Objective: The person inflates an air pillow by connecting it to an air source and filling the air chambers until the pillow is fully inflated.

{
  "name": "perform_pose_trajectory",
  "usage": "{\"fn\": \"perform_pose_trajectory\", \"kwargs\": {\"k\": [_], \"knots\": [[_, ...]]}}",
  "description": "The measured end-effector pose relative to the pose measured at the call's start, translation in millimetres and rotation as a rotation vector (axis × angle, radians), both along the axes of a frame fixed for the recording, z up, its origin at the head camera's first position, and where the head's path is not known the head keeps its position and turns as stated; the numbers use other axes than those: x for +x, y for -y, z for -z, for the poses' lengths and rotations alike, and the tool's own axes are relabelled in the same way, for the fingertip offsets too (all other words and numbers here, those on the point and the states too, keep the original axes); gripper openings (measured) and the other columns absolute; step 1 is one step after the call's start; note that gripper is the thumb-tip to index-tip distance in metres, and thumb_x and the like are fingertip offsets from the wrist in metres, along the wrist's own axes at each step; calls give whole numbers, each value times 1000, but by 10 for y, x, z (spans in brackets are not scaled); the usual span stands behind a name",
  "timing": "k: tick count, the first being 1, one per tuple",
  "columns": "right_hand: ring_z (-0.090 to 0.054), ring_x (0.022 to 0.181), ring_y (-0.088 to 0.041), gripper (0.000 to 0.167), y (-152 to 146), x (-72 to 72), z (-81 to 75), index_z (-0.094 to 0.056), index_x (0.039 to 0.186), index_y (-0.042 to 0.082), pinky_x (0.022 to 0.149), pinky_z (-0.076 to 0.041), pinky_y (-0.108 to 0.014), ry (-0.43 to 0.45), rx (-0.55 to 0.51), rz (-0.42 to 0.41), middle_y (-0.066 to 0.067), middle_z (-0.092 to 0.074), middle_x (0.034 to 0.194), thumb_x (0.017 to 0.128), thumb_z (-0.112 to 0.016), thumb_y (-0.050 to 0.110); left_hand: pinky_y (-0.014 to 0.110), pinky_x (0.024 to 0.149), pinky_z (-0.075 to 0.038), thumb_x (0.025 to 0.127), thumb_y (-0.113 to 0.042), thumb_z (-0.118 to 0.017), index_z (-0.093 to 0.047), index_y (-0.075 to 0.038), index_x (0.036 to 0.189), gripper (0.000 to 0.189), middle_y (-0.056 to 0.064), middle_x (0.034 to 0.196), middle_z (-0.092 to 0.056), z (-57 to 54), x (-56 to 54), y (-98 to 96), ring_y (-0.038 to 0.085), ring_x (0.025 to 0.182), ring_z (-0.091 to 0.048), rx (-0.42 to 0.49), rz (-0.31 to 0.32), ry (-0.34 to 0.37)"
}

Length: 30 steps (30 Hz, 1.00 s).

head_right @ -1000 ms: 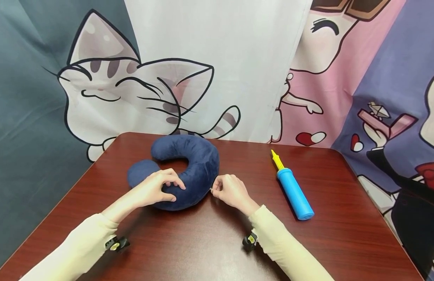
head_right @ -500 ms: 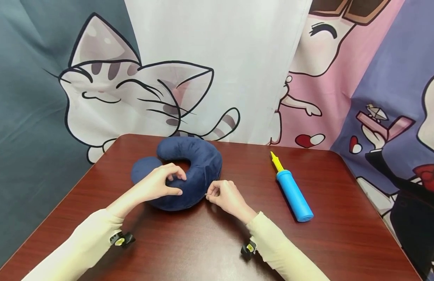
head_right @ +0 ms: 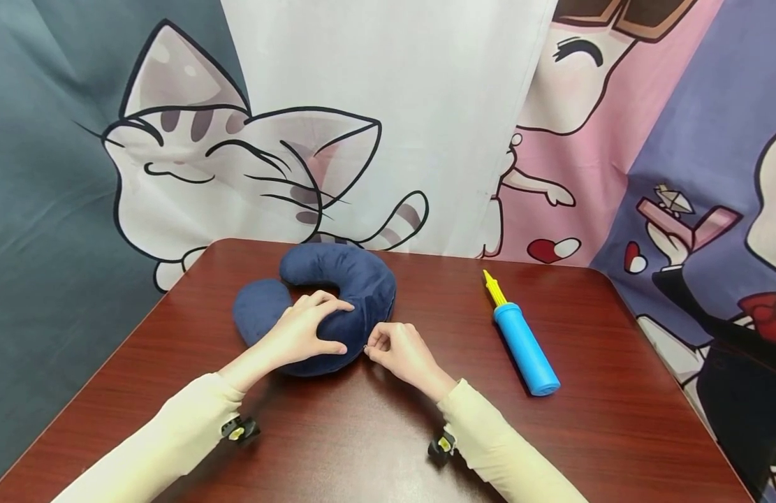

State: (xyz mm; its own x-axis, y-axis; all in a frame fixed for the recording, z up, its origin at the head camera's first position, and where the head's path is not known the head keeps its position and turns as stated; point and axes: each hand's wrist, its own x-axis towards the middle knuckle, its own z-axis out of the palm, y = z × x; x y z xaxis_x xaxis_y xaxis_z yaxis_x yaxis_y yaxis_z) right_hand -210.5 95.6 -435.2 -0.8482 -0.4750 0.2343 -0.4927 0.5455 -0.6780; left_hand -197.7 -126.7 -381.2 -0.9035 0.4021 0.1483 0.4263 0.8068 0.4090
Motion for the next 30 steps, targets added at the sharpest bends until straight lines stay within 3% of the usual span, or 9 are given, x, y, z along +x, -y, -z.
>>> {"fn": "perform_pose_trajectory", "kwargs": {"k": [6, 18, 30], "knots": [[-55, 63, 2, 17, 12, 25, -13, -61, 73, 20, 61, -46, -16, -76, 85, 24, 9, -64, 69, 79, -73, 9, 53, 87, -48, 74, -35, -87, -62, -25, 130, 62, 5, 130, -56, 28, -21, 30, 32, 115, -52, 5, 21, 12], [-55, 63, -5, 23, -8, 72, 4, -57, 70, 28, 56, -40, -21, -160, 205, 149, 15, -57, 68, 76, -74, 15, 55, 88, -48, 74, -31, -87, -64, -25, 126, 57, 4, 129, -58, 56, -45, 27, 33, 117, -52, -2, 28, 44], [-54, 60, -6, 19, -87, -43, 44, -60, 72, 25, 53, -40, -25, -233, 209, 257, 11, -61, 68, 74, -77, 16, 54, 86, -48, 73, -29, -88, -64, -26, 126, 58, 3, 130, -58, 49, -64, 21, 31, 118, -52, -15, 30, 57]]}}
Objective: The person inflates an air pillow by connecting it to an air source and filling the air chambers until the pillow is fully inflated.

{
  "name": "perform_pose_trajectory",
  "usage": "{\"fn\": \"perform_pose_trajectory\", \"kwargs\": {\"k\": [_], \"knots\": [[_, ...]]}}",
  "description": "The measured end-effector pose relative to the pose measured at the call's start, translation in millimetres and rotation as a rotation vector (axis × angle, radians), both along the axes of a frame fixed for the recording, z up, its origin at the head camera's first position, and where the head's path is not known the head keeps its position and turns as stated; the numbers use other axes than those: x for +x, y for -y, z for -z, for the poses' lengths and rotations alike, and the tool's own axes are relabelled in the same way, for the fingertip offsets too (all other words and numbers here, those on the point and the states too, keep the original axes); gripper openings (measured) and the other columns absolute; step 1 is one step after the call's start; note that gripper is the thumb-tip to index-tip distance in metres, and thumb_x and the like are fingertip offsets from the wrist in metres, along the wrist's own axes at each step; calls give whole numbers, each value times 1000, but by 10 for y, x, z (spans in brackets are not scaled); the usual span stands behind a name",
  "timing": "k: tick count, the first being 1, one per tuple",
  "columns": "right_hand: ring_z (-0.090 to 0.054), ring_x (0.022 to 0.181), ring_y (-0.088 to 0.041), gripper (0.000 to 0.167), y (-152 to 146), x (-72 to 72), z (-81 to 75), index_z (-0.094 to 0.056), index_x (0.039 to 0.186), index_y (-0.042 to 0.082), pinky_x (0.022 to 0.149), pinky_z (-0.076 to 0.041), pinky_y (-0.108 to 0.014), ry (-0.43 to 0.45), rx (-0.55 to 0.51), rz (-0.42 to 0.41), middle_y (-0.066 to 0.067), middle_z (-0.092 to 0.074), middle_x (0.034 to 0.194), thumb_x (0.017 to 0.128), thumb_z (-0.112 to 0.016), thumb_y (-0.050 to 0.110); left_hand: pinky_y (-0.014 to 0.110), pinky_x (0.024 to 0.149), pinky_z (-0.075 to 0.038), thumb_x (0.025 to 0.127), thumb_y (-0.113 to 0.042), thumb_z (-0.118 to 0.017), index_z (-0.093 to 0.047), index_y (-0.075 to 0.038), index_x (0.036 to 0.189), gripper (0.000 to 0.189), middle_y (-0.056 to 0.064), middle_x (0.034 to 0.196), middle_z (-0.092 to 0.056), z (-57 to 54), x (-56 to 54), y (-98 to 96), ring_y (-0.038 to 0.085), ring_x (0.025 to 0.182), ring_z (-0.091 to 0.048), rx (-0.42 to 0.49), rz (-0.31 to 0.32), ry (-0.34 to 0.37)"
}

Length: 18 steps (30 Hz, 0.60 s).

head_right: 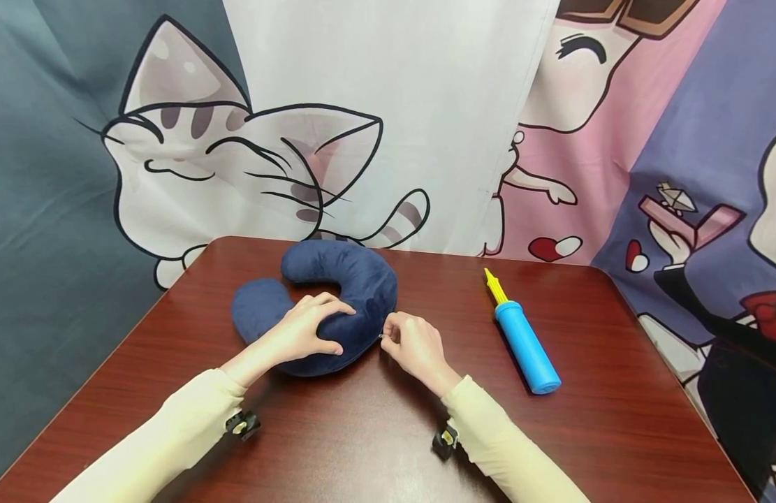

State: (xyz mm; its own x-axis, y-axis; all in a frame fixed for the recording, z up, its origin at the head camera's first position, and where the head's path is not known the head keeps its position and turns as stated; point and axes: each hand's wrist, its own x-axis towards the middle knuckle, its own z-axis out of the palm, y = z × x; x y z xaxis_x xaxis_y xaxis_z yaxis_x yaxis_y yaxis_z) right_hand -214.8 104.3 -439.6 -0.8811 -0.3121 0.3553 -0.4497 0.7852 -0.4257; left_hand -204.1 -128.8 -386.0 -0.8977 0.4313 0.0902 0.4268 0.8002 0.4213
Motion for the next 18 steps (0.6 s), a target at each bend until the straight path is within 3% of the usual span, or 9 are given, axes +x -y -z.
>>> {"fn": "perform_pose_trajectory", "kwargs": {"k": [18], "knots": [[-57, 65, -7, 12, -156, -215, 34, -65, 77, 23, 56, -42, -26, 22, -52, 23, 9, -65, 71, 79, -75, 17, 53, 88, -47, 74, -30, -88, -64, -28, 127, 58, 1, 131, -58, 10, 2, 5, 29, 118, -52, -9, 4, -9]]}}
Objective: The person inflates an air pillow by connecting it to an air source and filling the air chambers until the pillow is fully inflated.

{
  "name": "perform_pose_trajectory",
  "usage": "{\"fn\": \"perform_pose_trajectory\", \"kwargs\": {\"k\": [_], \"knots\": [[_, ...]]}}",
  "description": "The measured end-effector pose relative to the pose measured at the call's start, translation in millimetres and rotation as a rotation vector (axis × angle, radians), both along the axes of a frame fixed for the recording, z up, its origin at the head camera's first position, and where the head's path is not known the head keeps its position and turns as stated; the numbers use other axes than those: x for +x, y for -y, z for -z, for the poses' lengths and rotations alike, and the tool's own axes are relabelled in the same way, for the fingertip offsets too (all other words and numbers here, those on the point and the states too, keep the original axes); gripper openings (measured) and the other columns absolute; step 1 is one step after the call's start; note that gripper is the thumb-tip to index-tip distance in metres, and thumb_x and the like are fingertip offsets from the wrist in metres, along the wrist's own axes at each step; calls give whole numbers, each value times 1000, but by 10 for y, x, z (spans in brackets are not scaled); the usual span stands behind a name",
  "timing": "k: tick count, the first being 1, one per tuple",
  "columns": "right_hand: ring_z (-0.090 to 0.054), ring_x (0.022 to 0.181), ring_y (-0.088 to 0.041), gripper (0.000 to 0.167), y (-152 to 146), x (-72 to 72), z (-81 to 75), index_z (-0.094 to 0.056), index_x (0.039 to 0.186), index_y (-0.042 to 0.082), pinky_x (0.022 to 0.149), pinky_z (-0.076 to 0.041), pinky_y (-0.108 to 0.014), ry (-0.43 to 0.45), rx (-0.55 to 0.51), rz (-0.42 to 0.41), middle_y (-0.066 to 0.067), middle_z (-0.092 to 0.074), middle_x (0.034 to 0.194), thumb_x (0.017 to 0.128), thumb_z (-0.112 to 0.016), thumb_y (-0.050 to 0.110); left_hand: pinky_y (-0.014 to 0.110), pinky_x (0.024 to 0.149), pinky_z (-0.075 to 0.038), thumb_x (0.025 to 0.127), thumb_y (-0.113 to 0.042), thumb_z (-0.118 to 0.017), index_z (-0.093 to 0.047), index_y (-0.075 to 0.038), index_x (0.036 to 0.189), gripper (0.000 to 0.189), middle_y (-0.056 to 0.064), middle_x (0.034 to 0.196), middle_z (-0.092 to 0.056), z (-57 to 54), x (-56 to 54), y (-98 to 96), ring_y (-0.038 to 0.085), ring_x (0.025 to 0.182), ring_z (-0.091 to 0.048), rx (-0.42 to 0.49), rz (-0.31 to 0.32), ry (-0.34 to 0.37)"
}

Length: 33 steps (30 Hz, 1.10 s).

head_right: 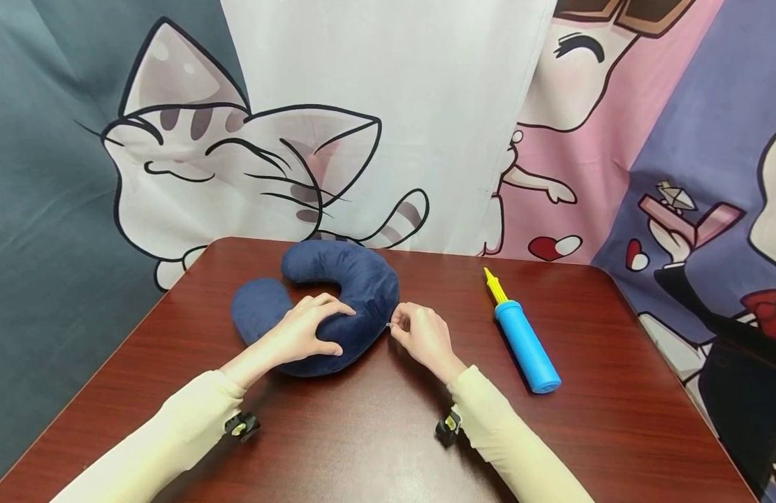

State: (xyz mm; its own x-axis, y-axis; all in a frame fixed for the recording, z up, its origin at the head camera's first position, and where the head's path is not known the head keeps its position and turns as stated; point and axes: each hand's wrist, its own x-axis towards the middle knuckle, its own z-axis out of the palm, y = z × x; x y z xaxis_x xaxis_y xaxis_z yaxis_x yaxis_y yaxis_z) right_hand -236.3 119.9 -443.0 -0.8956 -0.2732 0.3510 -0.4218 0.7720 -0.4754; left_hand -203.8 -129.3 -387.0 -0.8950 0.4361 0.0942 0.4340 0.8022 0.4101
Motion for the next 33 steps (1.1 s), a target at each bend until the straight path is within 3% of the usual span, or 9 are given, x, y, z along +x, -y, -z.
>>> {"fn": "perform_pose_trajectory", "kwargs": {"k": [9, 21, 29, 33], "knots": [[-56, 64, -7, 11, -23, -57, -16, -65, 77, 24, 55, -42, -27, 17, 8, 27, 8, -64, 70, 81, -74, 19, 52, 87, -49, 74, -30, -88, -64, -27, 126, 58, 2, 130, -59, 0, 8, -2, 28, 115, -54, 3, 22, -20], [-54, 62, -4, 16, 19, 77, -63, -62, 74, 24, 54, -42, -25, 50, 5, -35, 10, -63, 68, 78, -75, 17, 54, 91, -46, 73, -25, -87, -63, -29, 124, 57, -2, 130, -58, -78, 12, 182, 25, 118, -52, -8, 119, 23], [-55, 63, -8, 15, -16, 17, -69, -63, 72, 25, 54, -42, -27, 61, 28, 50, 11, -64, 69, 78, -76, 20, 51, 88, -47, 73, -25, -87, -62, -31, 121, 55, -7, 127, -59, -70, -39, 234, 22, 115, -52, -41, 162, 17], [-56, 65, -9, 14, -51, -11, -68, -64, 73, 24, 56, -43, -28, 68, 17, 54, 9, -65, 70, 78, -76, 20, 51, 90, -46, 73, -23, -86, -61, -31, 121, 55, -7, 127, -59, -72, -49, 276, 22, 116, -52, -45, 186, 16]]}}
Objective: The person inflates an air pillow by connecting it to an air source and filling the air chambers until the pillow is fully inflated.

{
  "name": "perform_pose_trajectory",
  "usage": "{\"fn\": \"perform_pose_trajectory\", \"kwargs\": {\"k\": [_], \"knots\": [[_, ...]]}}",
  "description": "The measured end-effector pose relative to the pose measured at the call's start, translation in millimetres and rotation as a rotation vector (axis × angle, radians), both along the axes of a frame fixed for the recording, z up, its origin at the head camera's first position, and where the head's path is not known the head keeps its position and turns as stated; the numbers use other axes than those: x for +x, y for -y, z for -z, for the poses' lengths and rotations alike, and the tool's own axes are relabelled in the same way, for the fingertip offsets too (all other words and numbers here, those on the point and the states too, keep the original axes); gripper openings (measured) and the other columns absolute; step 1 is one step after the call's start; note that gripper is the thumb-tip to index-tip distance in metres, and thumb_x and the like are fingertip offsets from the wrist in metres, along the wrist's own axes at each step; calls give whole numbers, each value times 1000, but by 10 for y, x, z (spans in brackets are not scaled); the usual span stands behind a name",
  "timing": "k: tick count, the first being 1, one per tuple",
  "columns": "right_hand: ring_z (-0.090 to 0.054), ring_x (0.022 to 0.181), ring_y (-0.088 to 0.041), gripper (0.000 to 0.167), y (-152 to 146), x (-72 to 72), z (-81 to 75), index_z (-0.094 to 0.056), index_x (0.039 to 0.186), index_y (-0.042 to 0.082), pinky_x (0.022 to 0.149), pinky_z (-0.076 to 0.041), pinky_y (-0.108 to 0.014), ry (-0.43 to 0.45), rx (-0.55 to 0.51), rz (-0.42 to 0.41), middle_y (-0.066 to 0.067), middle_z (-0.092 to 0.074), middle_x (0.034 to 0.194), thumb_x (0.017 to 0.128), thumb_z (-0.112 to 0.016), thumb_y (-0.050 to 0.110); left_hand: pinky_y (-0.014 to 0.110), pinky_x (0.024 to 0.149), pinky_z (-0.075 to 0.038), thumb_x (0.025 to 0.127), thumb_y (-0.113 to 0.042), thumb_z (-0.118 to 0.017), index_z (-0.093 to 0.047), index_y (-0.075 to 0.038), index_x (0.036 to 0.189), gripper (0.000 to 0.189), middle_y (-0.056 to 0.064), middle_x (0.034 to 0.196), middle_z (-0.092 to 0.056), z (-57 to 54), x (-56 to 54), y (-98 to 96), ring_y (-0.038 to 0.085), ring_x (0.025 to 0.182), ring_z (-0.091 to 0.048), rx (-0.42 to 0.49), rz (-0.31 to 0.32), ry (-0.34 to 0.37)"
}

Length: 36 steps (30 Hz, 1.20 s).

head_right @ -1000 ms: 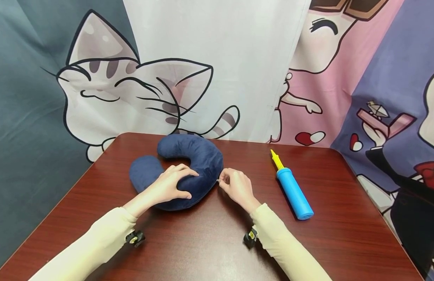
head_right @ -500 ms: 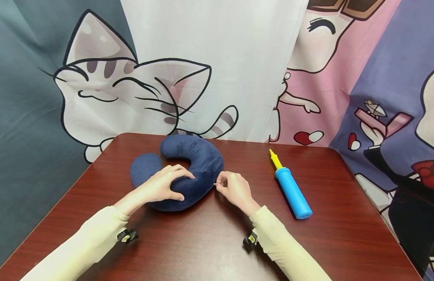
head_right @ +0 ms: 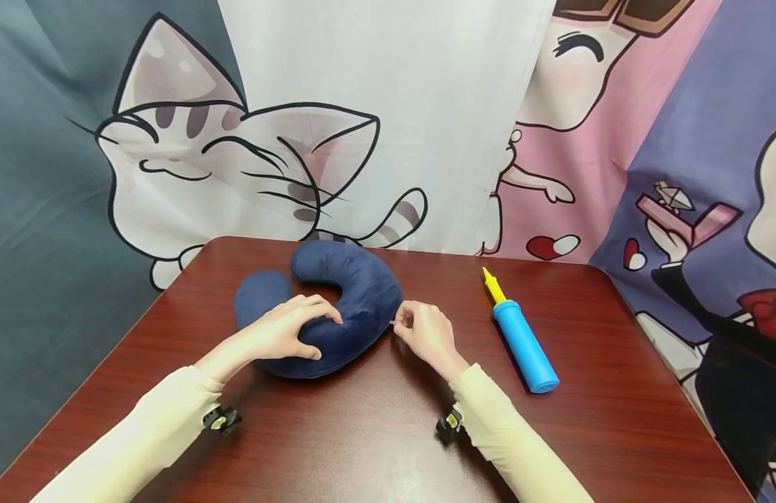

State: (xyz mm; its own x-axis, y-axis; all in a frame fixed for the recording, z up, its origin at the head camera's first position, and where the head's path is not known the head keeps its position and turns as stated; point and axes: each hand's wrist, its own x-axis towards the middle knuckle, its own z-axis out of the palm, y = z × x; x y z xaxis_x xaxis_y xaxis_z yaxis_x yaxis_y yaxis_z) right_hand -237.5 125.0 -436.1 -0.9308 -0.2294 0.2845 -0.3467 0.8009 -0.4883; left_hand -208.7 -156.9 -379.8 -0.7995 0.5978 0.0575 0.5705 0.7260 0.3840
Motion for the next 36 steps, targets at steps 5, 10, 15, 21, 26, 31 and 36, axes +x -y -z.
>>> {"fn": "perform_pose_trajectory", "kwargs": {"k": [5, 10, 15, 21, 26, 31, 36], "knots": [[-55, 64, -8, 13, -21, -8, 13, -64, 75, 23, 56, -42, -27, 15, -25, -24, 8, -66, 70, 80, -75, 20, 48, 91, -46, 71, -26, -88, -61, -30, 120, 56, -6, 126, -59, -38, -7, 16, 22, 114, -53, -5, 13, -5], [-54, 63, -7, 13, -45, 1, 26, -65, 75, 23, 58, -42, -26, 55, -70, -36, 7, -66, 71, 81, -75, 18, 45, 88, -46, 72, -32, -88, -64, -26, 116, 52, -2, 116, -60, -96, -3, -92, 22, 107, -53, 19, -36, -27], [-55, 64, -7, 12, -53, -5, 27, -65, 76, 22, 58, -43, -25, 61, -78, -53, 6, -66, 72, 82, -74, 17, 42, 85, -49, 78, -33, -84, -64, -23, 117, 45, 1, 113, -61, -109, 13, -281, 22, 106, -53, 91, -125, -50], [-54, 63, -7, 13, -49, -21, 28, -64, 76, 22, 57, -42, -25, 66, -73, -67, 6, -66, 71, 83, -74, 17, 39, 85, -51, 79, -28, -83, -64, -22, 122, 47, 3, 115, -59, -20, -19, -368, 22, 109, -55, 128, -136, -39], [-54, 63, -7, 13, -51, -22, 35, -65, 76, 22, 57, -42, -25, 54, -72, -71, 6, -66, 71, 82, -75, 16, 37, 88, -49, 77, -24, -85, -66, -19, 121, 48, 5, 110, -60, 51, -86, -311, 21, 103, -57, 178, -74, -9], [-54, 63, -8, 13, -66, -26, 41, -65, 76, 22, 58, -43, -26, 53, -90, -53, 6, -66, 71, 81, -76, 17, 38, 91, -49, 76, -24, -86, -66, -20, 121, 49, 5, 110, -60, 36, -123, -313, 22, 102, -59, 194, -62, 52], [-56, 64, -8, 12, -96, -47, 53, -66, 76, 22, 59, -44, -26, 50, -99, -43, 6, -67, 72, 81, -76, 17, 39, 91, -50, 76, -24, -86, -66, -20, 120, 49, 4, 110, -60, 34, -111, -322, 22, 101, -59, 186, -77, 75]]}}
